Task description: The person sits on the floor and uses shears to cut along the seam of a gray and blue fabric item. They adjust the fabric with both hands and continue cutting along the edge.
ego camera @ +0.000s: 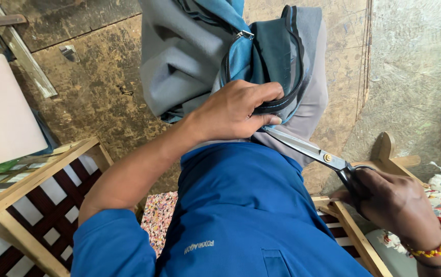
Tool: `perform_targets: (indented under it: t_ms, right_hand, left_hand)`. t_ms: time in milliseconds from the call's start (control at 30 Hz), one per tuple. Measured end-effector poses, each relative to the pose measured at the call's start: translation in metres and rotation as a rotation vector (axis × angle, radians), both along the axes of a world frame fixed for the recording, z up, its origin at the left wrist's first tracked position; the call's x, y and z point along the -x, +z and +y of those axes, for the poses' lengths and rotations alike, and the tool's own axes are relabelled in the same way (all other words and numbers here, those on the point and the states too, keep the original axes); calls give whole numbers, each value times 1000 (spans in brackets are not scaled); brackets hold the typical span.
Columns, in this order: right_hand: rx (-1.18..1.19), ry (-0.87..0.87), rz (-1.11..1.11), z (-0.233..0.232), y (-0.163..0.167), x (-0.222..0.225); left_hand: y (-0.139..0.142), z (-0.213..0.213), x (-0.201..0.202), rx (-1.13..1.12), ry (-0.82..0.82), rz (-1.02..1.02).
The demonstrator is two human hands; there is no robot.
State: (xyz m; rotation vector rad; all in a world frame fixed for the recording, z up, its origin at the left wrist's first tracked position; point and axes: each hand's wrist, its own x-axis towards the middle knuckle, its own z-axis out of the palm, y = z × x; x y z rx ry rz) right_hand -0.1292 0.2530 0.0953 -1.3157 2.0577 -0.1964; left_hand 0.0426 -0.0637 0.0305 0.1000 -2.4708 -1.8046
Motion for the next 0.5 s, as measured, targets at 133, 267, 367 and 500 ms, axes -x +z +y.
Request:
perform_targets:
  t_ms: [133, 267, 367, 500]
  right_hand:
    - [-27, 43, 7, -3, 1, 5]
    - [-48, 16, -67, -3, -8, 13]
    - [-75, -13, -171, 4, -23, 14]
    - [-103, -54, -156, 24, -43, 9]
  left_hand:
    - [-9, 2, 0, 33, -17, 7]
    - [-16, 1, 8, 77, -29, -71]
    - [-27, 3, 13, 66, -18, -113]
    - [-53, 10, 5, 56, -43, -226]
